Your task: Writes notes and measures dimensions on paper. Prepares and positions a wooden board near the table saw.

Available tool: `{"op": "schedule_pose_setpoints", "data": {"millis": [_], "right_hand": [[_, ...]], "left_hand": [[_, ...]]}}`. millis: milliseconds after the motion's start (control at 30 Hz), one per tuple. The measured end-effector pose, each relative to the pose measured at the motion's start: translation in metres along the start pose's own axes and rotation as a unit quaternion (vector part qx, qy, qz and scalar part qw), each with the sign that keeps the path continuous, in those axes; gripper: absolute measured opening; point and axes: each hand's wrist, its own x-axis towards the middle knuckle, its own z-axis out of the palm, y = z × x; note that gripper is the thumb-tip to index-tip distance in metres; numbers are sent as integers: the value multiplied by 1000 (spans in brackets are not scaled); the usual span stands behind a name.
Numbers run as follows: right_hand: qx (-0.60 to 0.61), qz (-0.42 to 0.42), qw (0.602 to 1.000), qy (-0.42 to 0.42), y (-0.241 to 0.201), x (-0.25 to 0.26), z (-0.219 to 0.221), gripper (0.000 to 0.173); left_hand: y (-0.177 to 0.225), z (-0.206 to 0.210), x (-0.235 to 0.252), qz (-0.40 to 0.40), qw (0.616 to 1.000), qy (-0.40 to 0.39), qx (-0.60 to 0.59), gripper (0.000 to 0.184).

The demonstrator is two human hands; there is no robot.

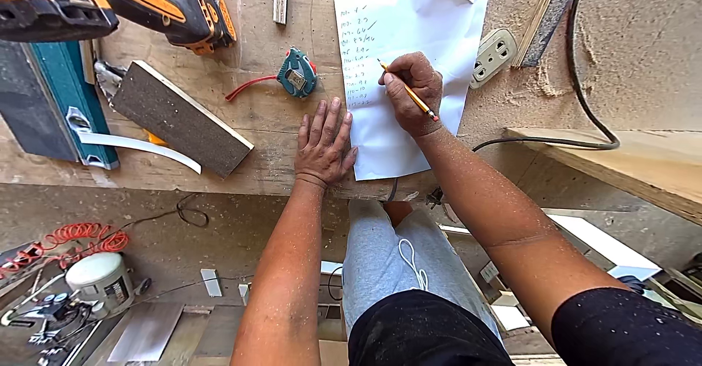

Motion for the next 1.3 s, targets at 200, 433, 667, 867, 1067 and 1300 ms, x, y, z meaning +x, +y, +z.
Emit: {"op": "schedule_pose_setpoints", "data": {"millis": [200,433,667,867,1067,1300], "right_hand": [[-8,5,1000,22,-1,0,2,11],[-42,6,997,60,-2,2,10,12],[-19,86,993,77,-22,8,7,12],[-139,194,971,-34,-138,-103,-28,23],[-144,441,884,49,-238,-337,-89,28],[-324,559,752,129,-335,-474,-94,27]], "left_hand": [[1,-2,0,3,1000,-9,-15,73],[0,-3,2,9,1000,-1,-11,74],[0,-4,1,12,1000,-28,-5,73],[-3,-9,3,5,998,-53,-14,73],[-5,-29,12,-1,995,-94,-39,65],[4,-85,20,-50,982,-172,-67,60]]}}
